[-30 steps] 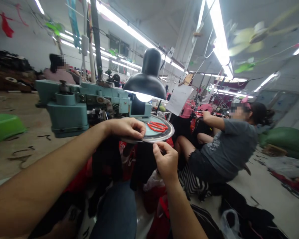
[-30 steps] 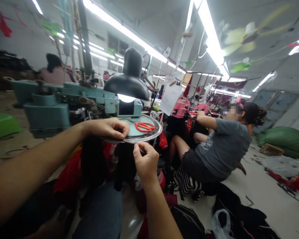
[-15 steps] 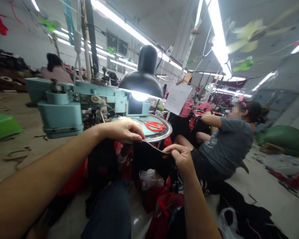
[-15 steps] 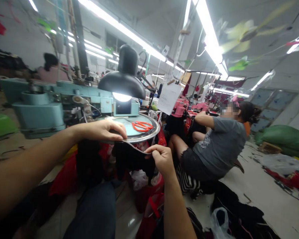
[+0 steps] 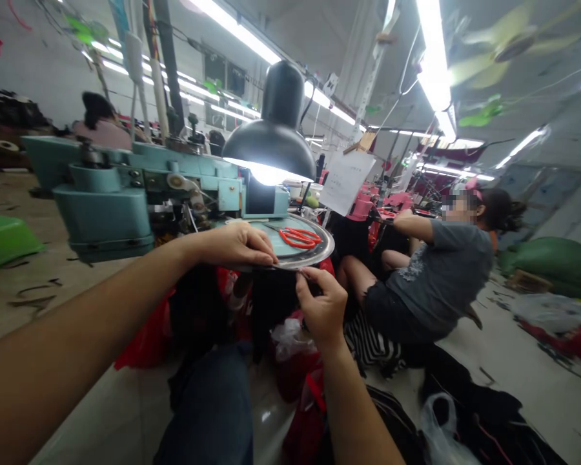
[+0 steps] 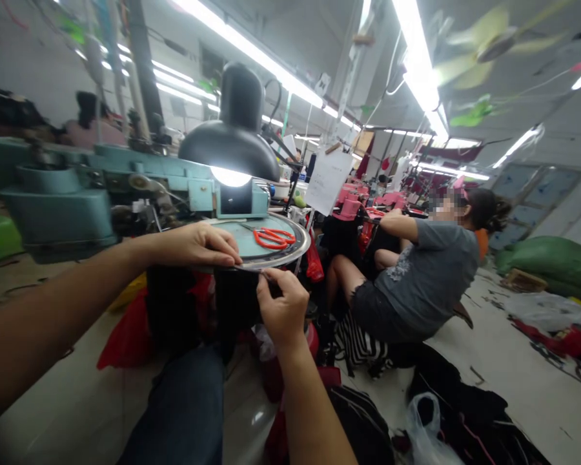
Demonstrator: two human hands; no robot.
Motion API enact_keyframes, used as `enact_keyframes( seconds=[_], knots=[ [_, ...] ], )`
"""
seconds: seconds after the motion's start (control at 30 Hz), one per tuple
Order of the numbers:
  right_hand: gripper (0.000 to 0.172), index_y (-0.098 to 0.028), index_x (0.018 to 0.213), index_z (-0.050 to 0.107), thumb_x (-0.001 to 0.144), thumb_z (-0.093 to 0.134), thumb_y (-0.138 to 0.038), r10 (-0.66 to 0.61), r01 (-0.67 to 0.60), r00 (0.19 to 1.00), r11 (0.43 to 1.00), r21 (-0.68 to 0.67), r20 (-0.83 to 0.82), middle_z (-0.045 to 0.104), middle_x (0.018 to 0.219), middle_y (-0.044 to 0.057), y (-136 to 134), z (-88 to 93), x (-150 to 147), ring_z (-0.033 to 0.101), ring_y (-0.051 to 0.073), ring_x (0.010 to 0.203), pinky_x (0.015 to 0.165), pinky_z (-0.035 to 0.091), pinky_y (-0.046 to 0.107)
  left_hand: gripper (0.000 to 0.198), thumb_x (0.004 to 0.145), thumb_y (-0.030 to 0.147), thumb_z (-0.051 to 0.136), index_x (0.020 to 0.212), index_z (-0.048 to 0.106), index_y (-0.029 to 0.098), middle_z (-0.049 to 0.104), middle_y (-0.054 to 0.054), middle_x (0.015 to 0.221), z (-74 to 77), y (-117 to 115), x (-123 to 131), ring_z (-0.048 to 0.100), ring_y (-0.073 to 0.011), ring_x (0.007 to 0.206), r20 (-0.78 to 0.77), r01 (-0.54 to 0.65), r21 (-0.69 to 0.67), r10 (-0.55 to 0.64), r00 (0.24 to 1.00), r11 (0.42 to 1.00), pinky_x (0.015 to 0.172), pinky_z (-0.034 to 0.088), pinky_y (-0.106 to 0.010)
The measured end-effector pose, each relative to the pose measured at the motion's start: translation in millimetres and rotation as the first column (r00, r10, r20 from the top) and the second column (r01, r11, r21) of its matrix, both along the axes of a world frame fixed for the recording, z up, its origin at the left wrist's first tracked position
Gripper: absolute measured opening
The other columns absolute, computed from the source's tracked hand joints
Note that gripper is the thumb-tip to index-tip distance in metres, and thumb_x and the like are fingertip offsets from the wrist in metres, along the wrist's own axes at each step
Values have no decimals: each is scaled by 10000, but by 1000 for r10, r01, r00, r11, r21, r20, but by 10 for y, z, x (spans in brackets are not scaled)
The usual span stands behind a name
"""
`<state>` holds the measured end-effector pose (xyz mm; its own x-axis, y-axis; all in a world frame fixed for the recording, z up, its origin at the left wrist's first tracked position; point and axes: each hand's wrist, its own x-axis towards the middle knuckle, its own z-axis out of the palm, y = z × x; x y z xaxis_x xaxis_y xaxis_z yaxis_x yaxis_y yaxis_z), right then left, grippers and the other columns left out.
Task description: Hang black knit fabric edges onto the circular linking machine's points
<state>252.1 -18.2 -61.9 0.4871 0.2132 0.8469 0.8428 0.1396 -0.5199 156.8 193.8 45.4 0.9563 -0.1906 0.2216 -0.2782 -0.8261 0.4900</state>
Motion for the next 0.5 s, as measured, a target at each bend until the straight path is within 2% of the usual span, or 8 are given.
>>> enact_keyframes(
  seconds=[0.07,0.17,0.27,0.37,0.43,0.5],
  knots=[
    [99,-180,866,765,853,681,-231,-27,25,999,999,-46,-27,757,826,50,4,18,0,699,197,769,761,551,315,310,866,439,675,974,828,192,769,-55,988,20,6,10,693,-167,883,-43,-13,14,13,999,1000,817,510,-207],
    [144,-191,817,765,875,680,-292,25,-34,996,993,-109,-86,739,759,28,11,30,-50,678,184,709,715,535,305,337,851,466,684,1034,821,219,760,-38,993,46,-6,27,676,-159,862,-95,-24,57,29,995,998,810,500,-202],
    [167,-195,865,767,906,638,-291,56,-60,993,997,-37,-104,759,793,28,26,15,-92,687,177,722,732,543,296,353,836,496,691,1030,824,232,754,-30,972,51,-12,42,663,-154,828,-108,-42,53,47,993,998,794,497,-203],
    [140,-180,906,758,876,643,-253,-9,11,996,1000,21,-91,767,857,46,32,5,-63,697,189,789,785,547,305,354,832,502,689,996,831,223,753,-37,958,38,9,52,663,-157,822,-105,-51,26,53,993,998,785,498,-208],
    [128,-168,882,753,848,656,-246,-45,45,992,999,-5,-117,755,847,50,24,15,-25,681,189,760,730,536,298,357,832,501,690,999,831,219,755,-42,971,32,29,55,666,-165,844,-116,-47,15,48,992,999,796,499,-215],
    [136,-165,810,748,836,681,-280,-10,-1,985,998,-65,-173,735,773,35,8,36,-13,652,176,684,651,506,280,363,830,502,692,1007,829,216,755,-46,985,31,42,55,666,-171,865,-129,-37,7,38,991,999,802,499,-218]
  ],
)
